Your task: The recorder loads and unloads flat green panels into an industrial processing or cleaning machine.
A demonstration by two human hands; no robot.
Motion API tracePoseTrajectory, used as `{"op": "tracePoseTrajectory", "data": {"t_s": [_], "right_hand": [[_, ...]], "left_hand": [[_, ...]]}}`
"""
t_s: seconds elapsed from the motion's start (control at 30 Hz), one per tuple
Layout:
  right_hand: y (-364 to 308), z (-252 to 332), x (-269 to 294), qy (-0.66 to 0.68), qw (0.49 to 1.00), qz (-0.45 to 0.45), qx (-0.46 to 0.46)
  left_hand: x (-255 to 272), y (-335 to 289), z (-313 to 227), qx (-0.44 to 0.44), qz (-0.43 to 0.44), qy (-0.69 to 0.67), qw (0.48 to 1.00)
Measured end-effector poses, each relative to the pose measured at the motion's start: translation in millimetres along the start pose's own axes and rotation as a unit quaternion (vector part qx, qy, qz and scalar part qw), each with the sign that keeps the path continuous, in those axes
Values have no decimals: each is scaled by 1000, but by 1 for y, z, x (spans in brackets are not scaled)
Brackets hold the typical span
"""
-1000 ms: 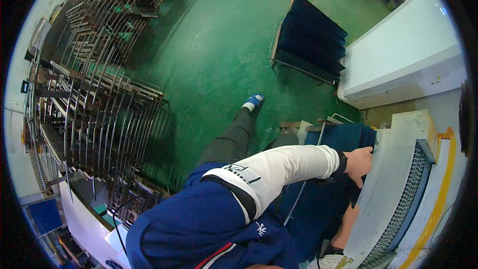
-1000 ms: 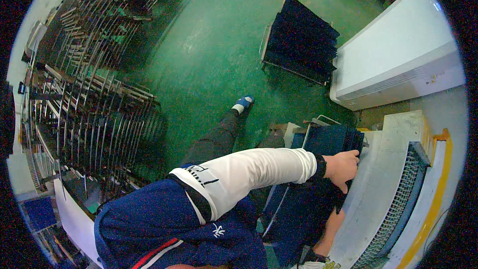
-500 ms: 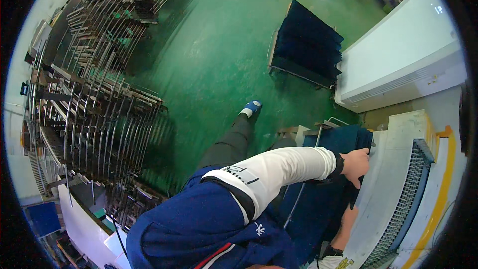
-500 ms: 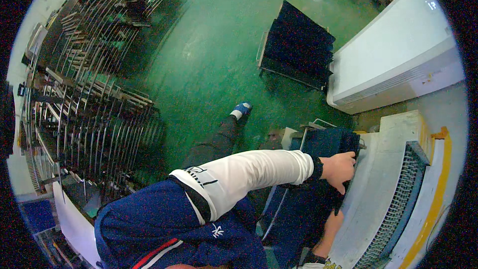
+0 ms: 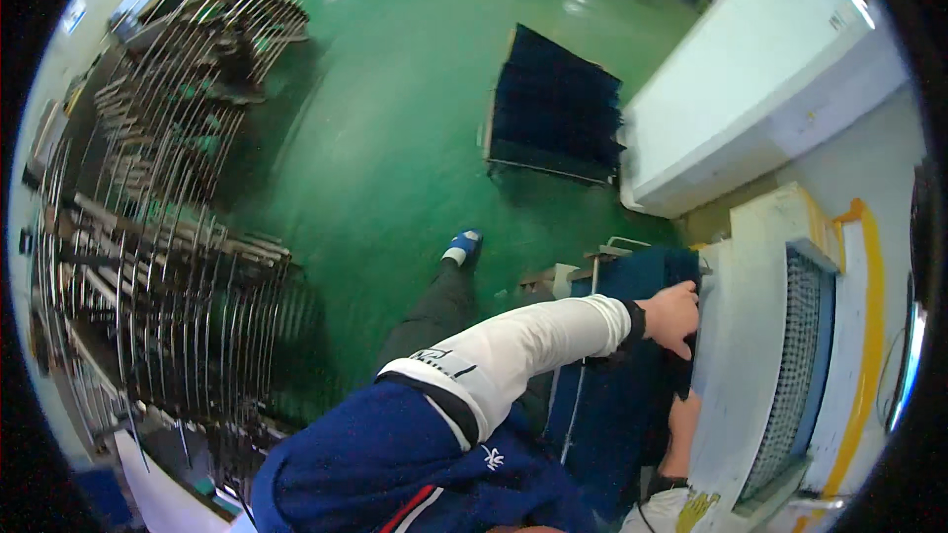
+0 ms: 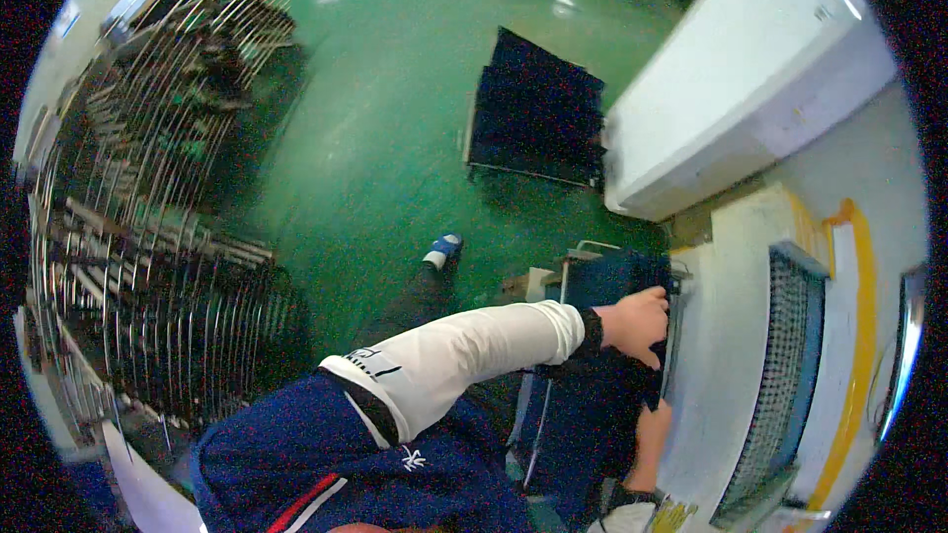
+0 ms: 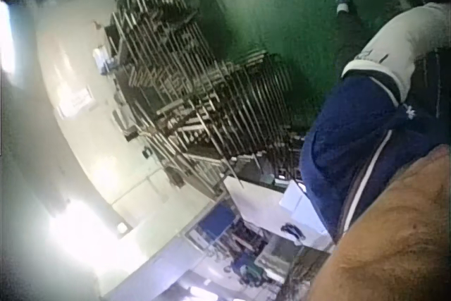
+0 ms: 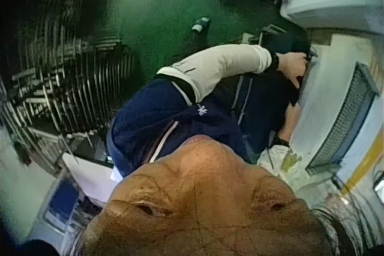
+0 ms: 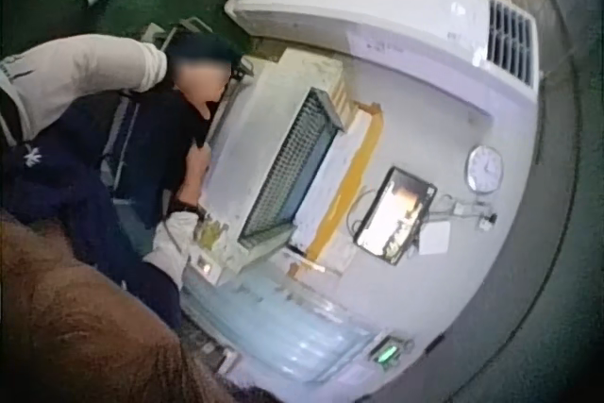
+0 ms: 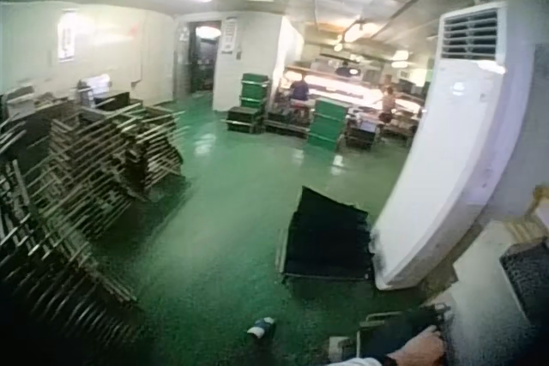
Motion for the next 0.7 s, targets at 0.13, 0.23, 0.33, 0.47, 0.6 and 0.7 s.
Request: {"op": "tracePoseTrajectory", "data": {"t_s": [0.13, 0.23, 0.33, 0.47, 0.6, 0.7], "right_hand": [[3, -31, 2, -19, 998, -56, -8], [-11, 16, 4, -10, 998, -23, -58], [-12, 42, 8, -51, 998, -23, -18], [-13, 60, 35, -64, 997, -48, 15], [-21, 61, 96, 248, 964, -1, -96], [-29, 91, 173, 162, 982, -100, -15]], "left_hand": [[13, 11, -13, -34, -2, 7, 999], [11, 6, -2, -37, 10, 29, 999], [12, 1, 3, -48, -37, 30, 998], [11, 6, 5, -37, -20, 8, 999], [8, 8, -2, -25, 9, -5, 1000], [9, 7, -3, -39, 2, 8, 999]]}}
Point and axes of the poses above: each hand's wrist, its own y-axis towards the middle knuckle, its own x-axis out of the back of the hand, z = x × y, the point moved 9 cm from there along y, towards the middle knuckle, and after that the axes turned 13 degrees about -x, right-handed, at the moved point
